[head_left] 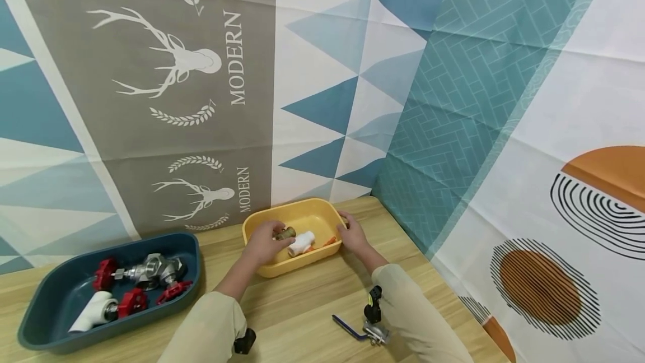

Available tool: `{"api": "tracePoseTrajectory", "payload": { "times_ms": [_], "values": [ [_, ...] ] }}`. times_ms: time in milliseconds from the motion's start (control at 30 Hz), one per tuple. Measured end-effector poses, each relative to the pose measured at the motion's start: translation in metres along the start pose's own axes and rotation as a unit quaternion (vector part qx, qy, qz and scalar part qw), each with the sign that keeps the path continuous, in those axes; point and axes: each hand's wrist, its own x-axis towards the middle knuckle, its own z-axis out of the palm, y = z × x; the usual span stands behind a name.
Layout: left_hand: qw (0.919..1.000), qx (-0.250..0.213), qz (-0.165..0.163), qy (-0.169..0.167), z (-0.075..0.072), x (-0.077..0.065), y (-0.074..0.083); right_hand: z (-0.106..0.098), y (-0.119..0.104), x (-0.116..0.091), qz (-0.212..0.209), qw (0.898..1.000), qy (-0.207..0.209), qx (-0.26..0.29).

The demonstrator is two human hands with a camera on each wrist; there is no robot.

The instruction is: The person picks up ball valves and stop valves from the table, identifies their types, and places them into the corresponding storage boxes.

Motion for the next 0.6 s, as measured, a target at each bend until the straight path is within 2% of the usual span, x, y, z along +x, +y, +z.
{"api": "tracePoseTrajectory", "payload": {
  "times_ms": [133, 333, 467, 600],
  "values": [
    [0.9996, -0.014, 0.003, 0.024, -0.004, -0.005, -0.004, -0.001, 0.001, 0.0, 0.002, 1.0, 0.001, -0.003],
    [0.9952, -0.021, 0.021, 0.093, -0.013, -0.012, -0.01, 0.0, 0.0, 0.0, 0.007, 1.0, 0.008, -0.009],
    [0.992, -0.034, 0.008, 0.122, -0.016, -0.016, -0.014, -0.001, 0.001, 0.0, 0.002, 1.0, 0.01, -0.015],
    [0.9895, -0.029, -0.01, 0.142, -0.018, -0.022, -0.02, -0.001, 0.001, -0.001, 0.001, 1.0, 0.011, -0.024]
  ]
}}
